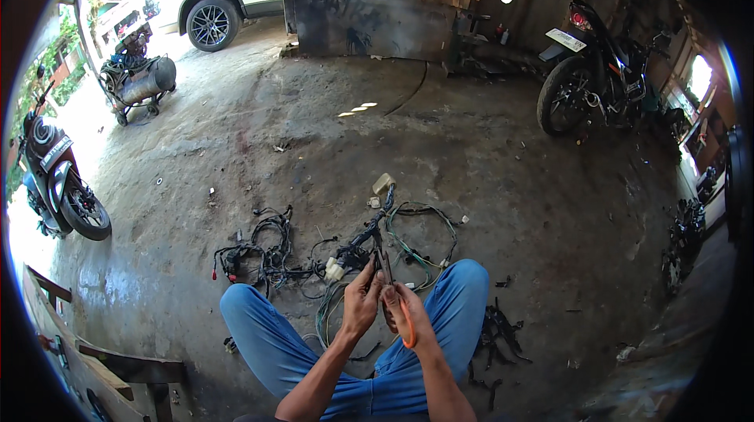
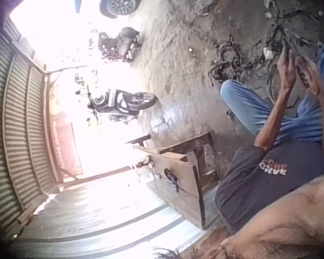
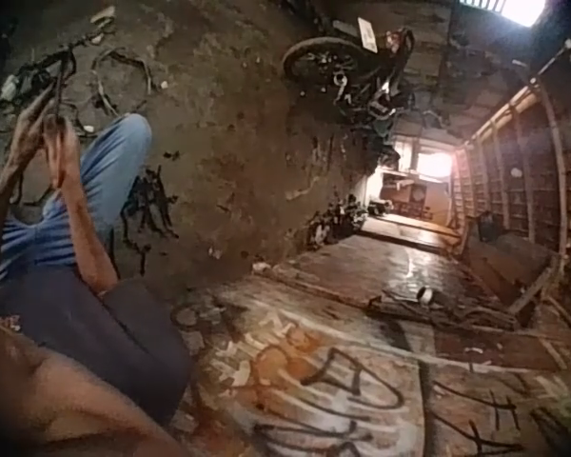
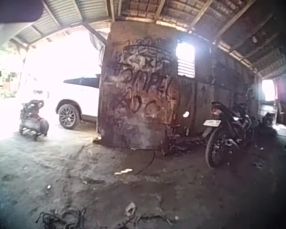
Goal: Inspecting and trimming tape from a motorcycle wiring harness using scissors.
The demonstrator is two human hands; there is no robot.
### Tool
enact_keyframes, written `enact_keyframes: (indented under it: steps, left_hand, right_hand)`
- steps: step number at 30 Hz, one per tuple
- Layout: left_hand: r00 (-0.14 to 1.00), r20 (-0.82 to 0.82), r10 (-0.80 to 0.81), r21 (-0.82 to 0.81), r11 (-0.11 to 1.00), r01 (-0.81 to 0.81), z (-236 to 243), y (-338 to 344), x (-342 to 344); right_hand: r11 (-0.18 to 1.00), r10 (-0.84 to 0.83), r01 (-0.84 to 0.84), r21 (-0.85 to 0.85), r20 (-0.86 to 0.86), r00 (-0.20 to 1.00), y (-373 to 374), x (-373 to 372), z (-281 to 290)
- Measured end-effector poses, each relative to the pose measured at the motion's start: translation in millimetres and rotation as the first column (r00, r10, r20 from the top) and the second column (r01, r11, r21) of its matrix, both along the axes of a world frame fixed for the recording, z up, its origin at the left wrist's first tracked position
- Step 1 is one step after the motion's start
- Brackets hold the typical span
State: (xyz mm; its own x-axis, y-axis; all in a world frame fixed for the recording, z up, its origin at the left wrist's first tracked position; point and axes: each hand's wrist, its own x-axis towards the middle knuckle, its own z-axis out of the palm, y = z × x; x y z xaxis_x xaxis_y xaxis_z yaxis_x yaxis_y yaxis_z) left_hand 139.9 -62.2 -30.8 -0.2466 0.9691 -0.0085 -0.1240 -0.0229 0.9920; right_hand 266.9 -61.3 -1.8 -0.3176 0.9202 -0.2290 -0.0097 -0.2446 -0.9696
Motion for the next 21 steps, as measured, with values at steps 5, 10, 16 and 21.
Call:
enact_keyframes:
  steps: [5,10,16,21]
  left_hand:
    - [1.000,0.006,-0.012,-0.032,0.999,0.012,-15.9,1.5,0.4]
    - [0.994,-0.028,0.105,0.001,0.994,-0.105,-17.9,1.9,8.6]
    - [0.995,0.077,0.068,-0.025,0.998,-0.066,-4.5,-1.0,11.0]
    - [0.992,0.097,0.077,-0.035,0.997,-0.074,1.5,-2.3,11.3]
  right_hand:
    - [0.999,-0.018,0.021,0.045,-0.073,0.997,5.8,-8.3,-3.8]
    - [0.998,-0.056,0.055,-0.011,-0.161,0.985,12.7,-13.4,3.9]
    - [0.984,-0.079,0.040,-0.174,-0.225,0.971,21.2,-13.1,24.3]
    - [0.984,-0.016,-0.033,-0.175,-0.272,0.962,30.2,-6.2,20.3]
